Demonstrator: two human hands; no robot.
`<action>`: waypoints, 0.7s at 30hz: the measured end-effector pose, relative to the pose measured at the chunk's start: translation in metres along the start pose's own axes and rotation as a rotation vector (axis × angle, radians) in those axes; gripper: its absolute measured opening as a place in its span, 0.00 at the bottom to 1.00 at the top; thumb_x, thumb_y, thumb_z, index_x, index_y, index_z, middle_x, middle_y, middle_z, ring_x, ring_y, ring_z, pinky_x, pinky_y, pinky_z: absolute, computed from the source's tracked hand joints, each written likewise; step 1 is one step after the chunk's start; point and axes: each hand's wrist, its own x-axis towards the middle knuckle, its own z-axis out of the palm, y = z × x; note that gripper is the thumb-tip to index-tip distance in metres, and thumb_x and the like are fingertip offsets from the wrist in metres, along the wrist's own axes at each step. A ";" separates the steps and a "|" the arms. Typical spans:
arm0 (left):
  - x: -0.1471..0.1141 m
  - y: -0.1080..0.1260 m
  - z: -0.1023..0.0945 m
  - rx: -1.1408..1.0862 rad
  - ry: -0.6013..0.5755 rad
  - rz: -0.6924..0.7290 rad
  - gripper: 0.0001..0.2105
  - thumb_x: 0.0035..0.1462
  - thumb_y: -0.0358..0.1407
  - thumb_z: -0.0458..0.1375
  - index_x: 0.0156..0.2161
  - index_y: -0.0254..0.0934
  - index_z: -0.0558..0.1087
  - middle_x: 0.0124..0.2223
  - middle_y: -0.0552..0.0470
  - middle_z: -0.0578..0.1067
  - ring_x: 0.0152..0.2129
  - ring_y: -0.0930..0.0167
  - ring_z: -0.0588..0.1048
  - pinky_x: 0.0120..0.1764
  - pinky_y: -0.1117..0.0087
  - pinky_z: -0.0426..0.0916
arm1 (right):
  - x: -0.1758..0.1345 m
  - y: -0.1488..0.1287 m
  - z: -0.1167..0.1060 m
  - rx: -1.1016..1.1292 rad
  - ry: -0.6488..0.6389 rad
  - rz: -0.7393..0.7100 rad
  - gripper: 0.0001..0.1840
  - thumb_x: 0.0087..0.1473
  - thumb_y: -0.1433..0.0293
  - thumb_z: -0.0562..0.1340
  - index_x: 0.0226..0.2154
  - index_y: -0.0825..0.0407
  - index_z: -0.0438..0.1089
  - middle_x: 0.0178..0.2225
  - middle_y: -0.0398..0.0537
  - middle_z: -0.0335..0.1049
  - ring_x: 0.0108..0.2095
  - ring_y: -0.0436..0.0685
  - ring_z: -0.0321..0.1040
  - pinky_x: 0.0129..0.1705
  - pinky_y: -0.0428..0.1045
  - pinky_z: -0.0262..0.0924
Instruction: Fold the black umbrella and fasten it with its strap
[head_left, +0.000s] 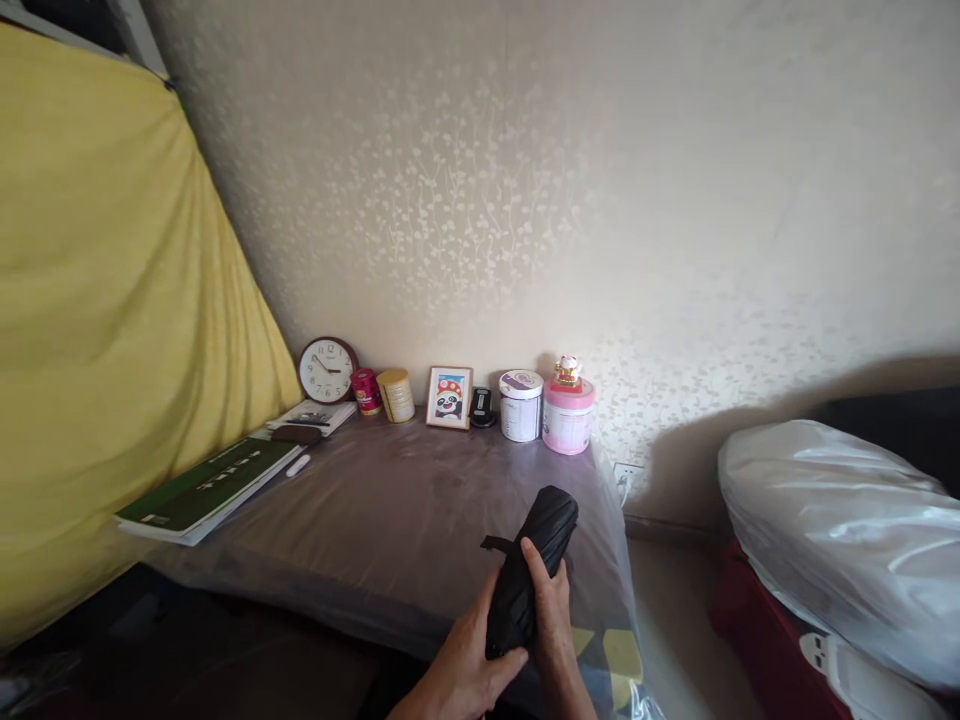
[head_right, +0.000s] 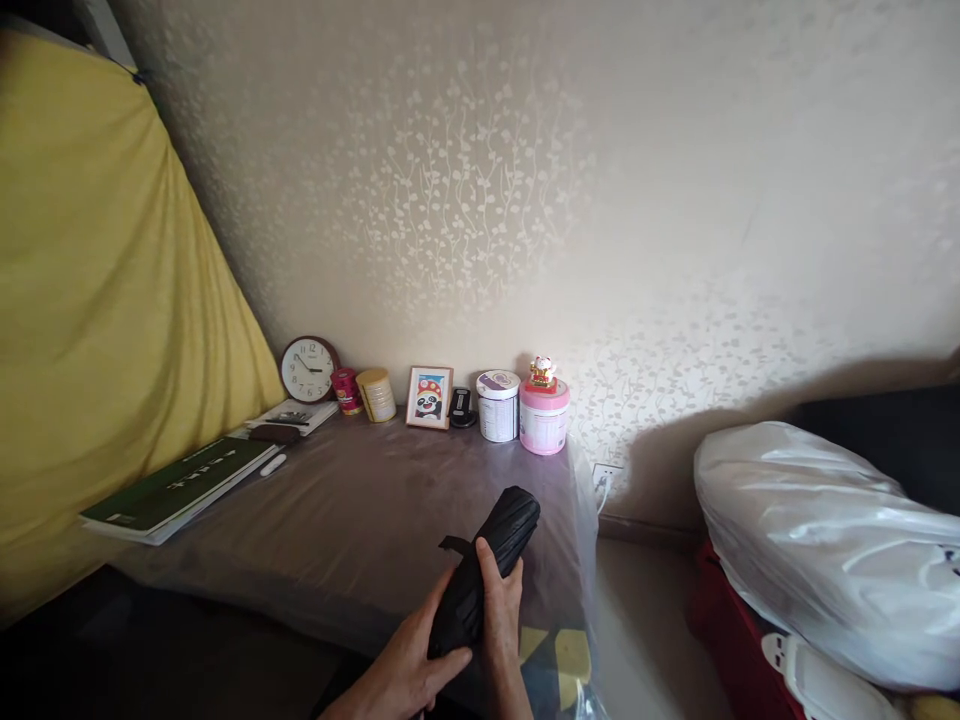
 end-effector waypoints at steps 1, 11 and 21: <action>0.002 -0.003 -0.002 0.040 0.008 0.017 0.40 0.48 0.31 0.52 0.63 0.41 0.37 0.60 0.47 0.60 0.57 0.65 0.59 0.56 0.62 0.57 | 0.002 0.001 0.001 -0.027 -0.003 -0.016 0.33 0.37 0.50 0.65 0.42 0.55 0.65 0.30 0.44 0.73 0.36 0.60 0.70 0.37 0.49 0.63; 0.019 -0.013 -0.009 0.642 0.071 -0.021 0.45 0.42 0.21 0.49 0.62 0.50 0.33 0.57 0.48 0.63 0.41 0.63 0.73 0.42 0.65 0.67 | 0.021 0.001 -0.002 -0.498 0.143 -0.301 0.40 0.36 0.49 0.64 0.48 0.56 0.63 0.41 0.59 0.71 0.45 0.69 0.67 0.41 0.54 0.59; 0.019 -0.022 -0.004 0.652 -0.026 -0.057 0.43 0.43 0.21 0.51 0.62 0.46 0.37 0.61 0.39 0.57 0.42 0.59 0.73 0.44 0.60 0.67 | 0.027 0.008 -0.001 -1.038 0.051 -0.751 0.23 0.54 0.56 0.53 0.47 0.51 0.66 0.40 0.53 0.66 0.37 0.59 0.69 0.35 0.51 0.63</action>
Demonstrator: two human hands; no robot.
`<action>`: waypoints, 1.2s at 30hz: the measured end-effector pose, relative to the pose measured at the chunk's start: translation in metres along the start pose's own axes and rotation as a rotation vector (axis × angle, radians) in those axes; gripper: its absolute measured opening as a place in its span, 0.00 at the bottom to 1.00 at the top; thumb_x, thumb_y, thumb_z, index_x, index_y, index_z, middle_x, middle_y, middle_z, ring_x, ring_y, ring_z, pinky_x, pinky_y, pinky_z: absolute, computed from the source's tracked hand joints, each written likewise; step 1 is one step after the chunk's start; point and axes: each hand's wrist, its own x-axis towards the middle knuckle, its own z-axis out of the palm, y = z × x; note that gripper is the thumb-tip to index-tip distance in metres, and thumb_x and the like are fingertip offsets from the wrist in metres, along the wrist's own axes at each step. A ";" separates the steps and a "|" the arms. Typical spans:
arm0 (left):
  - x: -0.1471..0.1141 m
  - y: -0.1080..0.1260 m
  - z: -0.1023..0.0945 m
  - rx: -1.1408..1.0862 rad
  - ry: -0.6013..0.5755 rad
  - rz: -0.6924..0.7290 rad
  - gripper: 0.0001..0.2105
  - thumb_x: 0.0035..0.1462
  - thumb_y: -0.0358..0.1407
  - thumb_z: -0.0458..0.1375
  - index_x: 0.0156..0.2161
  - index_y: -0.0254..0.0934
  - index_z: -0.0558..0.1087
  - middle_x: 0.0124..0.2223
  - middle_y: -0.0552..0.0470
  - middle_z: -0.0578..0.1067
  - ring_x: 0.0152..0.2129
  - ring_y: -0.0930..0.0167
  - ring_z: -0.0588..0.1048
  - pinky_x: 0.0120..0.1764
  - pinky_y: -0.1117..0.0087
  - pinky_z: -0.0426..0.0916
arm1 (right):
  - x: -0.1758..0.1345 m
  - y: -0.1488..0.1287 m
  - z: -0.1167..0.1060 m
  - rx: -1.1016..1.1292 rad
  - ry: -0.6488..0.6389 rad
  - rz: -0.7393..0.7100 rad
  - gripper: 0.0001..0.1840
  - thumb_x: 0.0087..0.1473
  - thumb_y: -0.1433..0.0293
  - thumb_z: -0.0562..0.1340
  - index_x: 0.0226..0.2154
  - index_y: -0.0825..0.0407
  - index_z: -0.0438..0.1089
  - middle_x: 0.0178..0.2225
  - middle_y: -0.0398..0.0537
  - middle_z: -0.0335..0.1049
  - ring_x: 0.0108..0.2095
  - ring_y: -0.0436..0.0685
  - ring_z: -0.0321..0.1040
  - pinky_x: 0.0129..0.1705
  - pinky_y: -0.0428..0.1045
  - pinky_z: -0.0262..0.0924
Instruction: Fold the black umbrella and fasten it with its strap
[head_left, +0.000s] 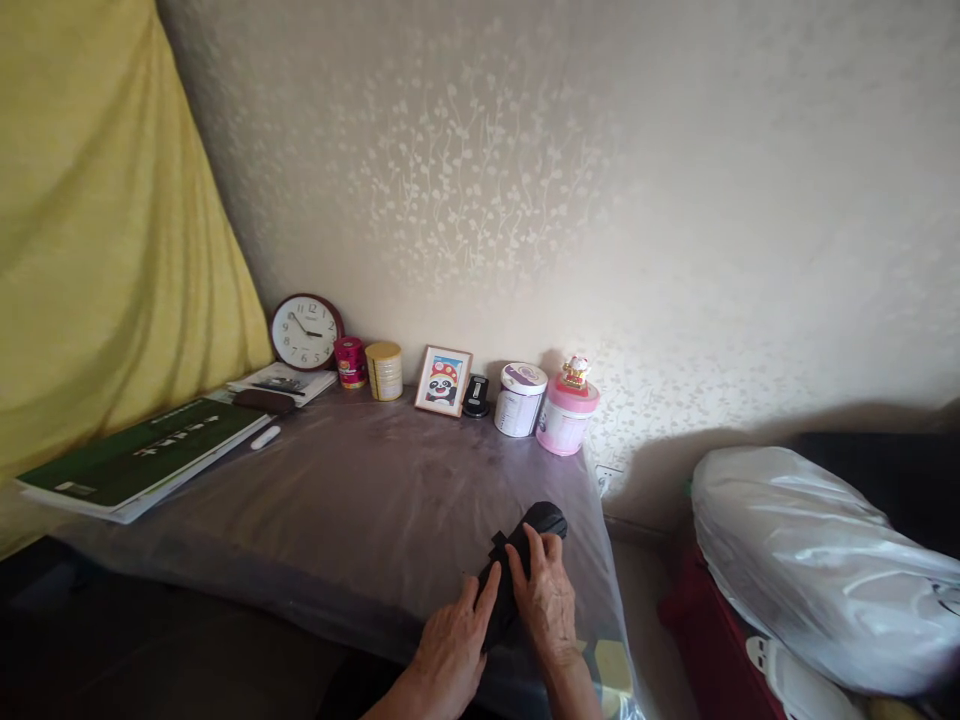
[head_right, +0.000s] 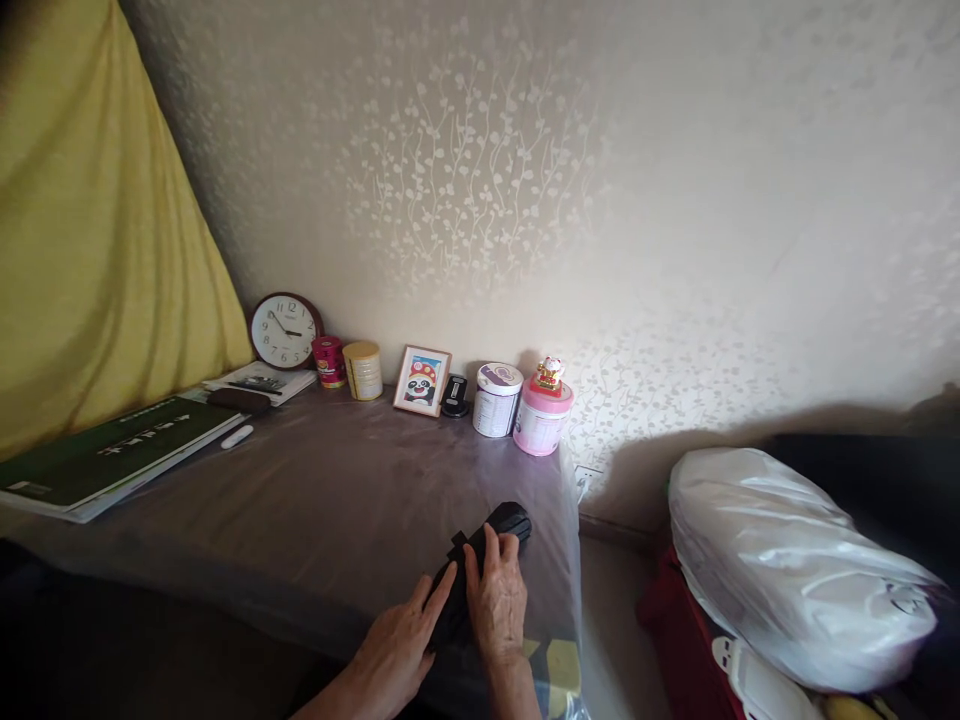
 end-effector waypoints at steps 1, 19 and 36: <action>-0.001 -0.001 0.000 -0.005 0.000 0.011 0.42 0.45 0.23 0.52 0.62 0.45 0.38 0.61 0.38 0.56 0.43 0.58 0.73 0.44 0.59 0.66 | 0.003 -0.001 -0.001 -0.011 -0.048 -0.089 0.20 0.56 0.59 0.51 0.46 0.50 0.67 0.40 0.52 0.66 0.37 0.57 0.69 0.37 0.50 0.63; 0.024 -0.018 -0.003 -0.427 0.003 0.028 0.42 0.45 0.36 0.54 0.62 0.28 0.40 0.62 0.38 0.54 0.57 0.62 0.59 0.56 0.65 0.57 | 0.025 0.013 -0.009 0.366 -0.338 -0.129 0.14 0.49 0.66 0.58 0.40 0.48 0.71 0.31 0.44 0.67 0.31 0.52 0.64 0.36 0.47 0.60; -0.003 0.014 -0.002 -0.038 0.033 0.064 0.36 0.50 0.27 0.51 0.62 0.43 0.42 0.60 0.36 0.56 0.39 0.61 0.75 0.43 0.59 0.69 | 0.014 0.009 -0.051 0.637 -0.506 0.120 0.13 0.47 0.59 0.63 0.29 0.52 0.70 0.25 0.40 0.67 0.24 0.49 0.67 0.31 0.46 0.60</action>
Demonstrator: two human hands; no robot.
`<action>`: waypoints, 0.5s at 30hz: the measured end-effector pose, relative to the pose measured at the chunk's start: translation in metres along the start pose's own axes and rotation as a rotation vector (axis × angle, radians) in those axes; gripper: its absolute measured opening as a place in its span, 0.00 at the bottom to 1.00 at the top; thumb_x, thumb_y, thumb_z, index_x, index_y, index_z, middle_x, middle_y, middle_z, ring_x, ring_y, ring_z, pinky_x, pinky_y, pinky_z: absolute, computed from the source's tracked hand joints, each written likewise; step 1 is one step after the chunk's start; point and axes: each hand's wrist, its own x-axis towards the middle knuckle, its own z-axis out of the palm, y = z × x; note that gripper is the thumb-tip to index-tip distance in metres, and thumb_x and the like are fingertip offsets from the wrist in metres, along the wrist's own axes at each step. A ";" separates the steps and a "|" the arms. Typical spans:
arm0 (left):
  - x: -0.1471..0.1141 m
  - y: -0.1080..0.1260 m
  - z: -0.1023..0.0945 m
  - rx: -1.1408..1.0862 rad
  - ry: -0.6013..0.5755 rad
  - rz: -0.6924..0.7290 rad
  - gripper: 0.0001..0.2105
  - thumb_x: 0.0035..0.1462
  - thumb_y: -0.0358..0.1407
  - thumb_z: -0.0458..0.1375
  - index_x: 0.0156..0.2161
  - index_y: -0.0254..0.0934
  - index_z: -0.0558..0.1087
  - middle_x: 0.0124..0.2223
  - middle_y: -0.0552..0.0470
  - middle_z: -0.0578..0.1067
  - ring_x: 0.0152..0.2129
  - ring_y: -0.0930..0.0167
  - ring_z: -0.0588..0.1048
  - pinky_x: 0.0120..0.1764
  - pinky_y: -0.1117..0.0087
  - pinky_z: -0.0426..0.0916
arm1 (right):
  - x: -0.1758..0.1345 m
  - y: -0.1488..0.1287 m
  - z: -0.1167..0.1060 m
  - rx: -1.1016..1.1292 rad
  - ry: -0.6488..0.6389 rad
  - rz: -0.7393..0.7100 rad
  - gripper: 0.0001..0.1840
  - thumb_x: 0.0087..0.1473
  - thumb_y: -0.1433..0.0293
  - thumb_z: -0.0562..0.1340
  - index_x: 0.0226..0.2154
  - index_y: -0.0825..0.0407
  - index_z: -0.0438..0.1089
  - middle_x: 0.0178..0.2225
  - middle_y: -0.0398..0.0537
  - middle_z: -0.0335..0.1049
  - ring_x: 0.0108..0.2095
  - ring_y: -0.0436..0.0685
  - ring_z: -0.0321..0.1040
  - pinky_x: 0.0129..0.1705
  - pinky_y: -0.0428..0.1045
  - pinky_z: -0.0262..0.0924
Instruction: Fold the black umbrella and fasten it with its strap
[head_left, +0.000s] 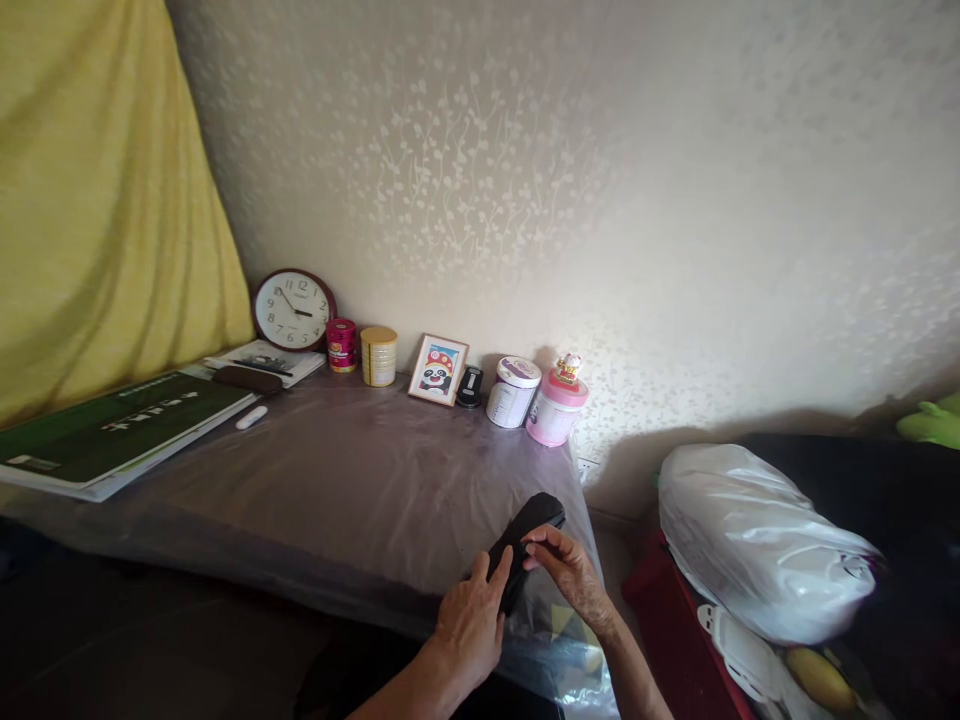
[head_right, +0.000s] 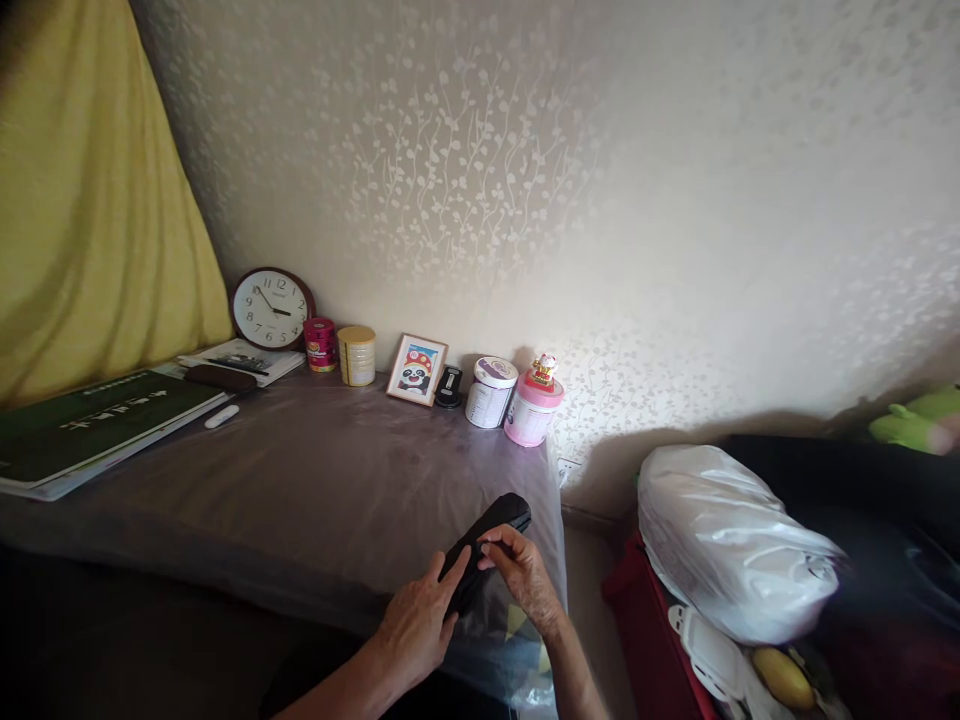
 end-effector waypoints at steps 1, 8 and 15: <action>0.000 0.001 0.001 0.019 0.004 0.001 0.36 0.50 0.27 0.51 0.62 0.44 0.42 0.60 0.37 0.56 0.39 0.62 0.75 0.42 0.60 0.69 | 0.000 0.000 0.001 0.000 -0.018 -0.004 0.13 0.48 0.59 0.62 0.29 0.52 0.70 0.26 0.41 0.68 0.25 0.49 0.67 0.32 0.46 0.61; -0.001 0.004 0.008 0.125 0.016 0.004 0.35 0.50 0.25 0.51 0.62 0.44 0.45 0.58 0.38 0.59 0.33 0.63 0.76 0.37 0.60 0.72 | 0.018 0.007 0.006 -0.038 -0.110 0.029 0.13 0.49 0.60 0.60 0.31 0.52 0.69 0.21 0.40 0.65 0.22 0.48 0.65 0.30 0.45 0.63; -0.005 0.006 0.014 0.211 0.028 -0.009 0.32 0.53 0.26 0.47 0.62 0.45 0.44 0.60 0.39 0.59 0.34 0.64 0.76 0.37 0.61 0.72 | 0.037 0.013 0.017 -0.373 -0.155 0.128 0.08 0.44 0.76 0.56 0.28 0.54 0.69 0.32 0.43 0.63 0.17 0.42 0.60 0.16 0.41 0.56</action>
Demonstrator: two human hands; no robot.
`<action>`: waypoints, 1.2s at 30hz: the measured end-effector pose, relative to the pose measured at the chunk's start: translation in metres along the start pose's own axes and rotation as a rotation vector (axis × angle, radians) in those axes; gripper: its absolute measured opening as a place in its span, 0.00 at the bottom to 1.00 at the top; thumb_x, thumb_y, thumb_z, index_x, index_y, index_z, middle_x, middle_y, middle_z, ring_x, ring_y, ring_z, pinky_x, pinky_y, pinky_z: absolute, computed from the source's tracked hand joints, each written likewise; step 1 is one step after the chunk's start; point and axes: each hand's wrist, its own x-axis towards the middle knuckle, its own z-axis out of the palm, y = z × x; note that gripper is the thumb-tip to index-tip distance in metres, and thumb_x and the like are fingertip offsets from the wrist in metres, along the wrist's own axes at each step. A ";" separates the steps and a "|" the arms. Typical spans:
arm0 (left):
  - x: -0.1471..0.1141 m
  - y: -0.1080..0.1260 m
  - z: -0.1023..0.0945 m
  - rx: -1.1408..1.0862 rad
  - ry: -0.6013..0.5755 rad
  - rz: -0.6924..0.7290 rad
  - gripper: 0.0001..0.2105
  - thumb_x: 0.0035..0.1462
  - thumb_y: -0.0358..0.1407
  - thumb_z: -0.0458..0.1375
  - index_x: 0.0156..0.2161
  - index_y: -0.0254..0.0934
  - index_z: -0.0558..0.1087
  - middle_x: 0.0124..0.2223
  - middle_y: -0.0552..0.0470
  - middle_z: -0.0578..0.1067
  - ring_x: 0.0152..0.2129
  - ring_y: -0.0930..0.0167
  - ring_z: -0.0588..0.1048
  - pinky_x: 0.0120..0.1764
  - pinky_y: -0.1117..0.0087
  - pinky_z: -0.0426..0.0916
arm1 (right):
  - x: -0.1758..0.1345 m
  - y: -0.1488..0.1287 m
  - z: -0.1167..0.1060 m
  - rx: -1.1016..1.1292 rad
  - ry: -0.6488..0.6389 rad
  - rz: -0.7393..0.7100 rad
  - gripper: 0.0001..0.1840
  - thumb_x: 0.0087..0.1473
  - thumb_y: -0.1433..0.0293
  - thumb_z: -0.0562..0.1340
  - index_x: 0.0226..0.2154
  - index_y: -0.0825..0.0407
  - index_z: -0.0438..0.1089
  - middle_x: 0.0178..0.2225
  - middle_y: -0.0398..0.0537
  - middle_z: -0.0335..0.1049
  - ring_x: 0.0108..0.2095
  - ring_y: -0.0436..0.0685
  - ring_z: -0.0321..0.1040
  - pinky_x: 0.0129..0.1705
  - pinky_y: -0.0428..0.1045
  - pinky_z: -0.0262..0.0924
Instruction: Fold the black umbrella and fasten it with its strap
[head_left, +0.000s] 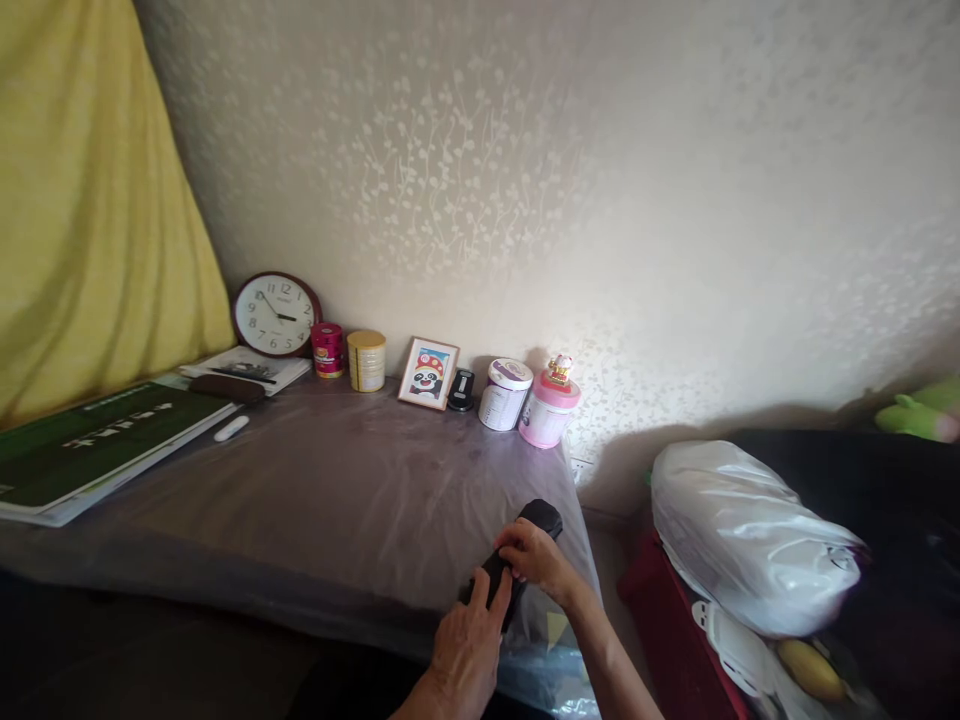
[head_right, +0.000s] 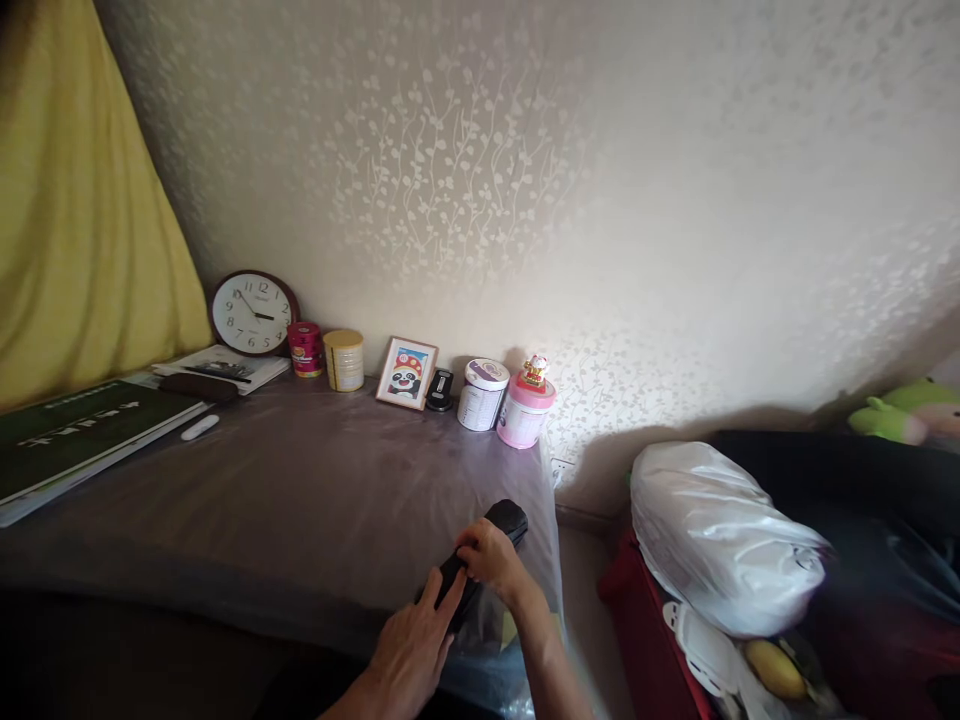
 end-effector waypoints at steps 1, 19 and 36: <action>-0.001 -0.001 0.000 -0.008 -0.006 0.001 0.32 0.53 0.26 0.47 0.62 0.43 0.44 0.60 0.39 0.58 0.35 0.64 0.75 0.39 0.61 0.71 | 0.002 -0.001 0.001 -0.053 0.003 0.000 0.10 0.43 0.77 0.55 0.29 0.54 0.69 0.31 0.42 0.62 0.16 0.42 0.59 0.16 0.40 0.55; -0.023 -0.036 0.000 -0.328 -0.092 0.054 0.38 0.51 0.24 0.49 0.63 0.42 0.35 0.66 0.44 0.38 0.52 0.67 0.66 0.50 0.69 0.64 | -0.019 -0.002 -0.010 0.133 0.236 -0.157 0.14 0.51 0.65 0.54 0.38 0.51 0.70 0.33 0.47 0.72 0.29 0.52 0.67 0.34 0.48 0.64; -0.019 -0.032 0.004 -0.321 -0.069 0.078 0.37 0.50 0.20 0.45 0.63 0.39 0.34 0.67 0.46 0.38 0.55 0.70 0.63 0.53 0.71 0.61 | -0.039 -0.014 -0.008 0.011 0.212 -0.287 0.11 0.47 0.75 0.55 0.27 0.50 0.73 0.30 0.45 0.66 0.31 0.51 0.63 0.33 0.46 0.58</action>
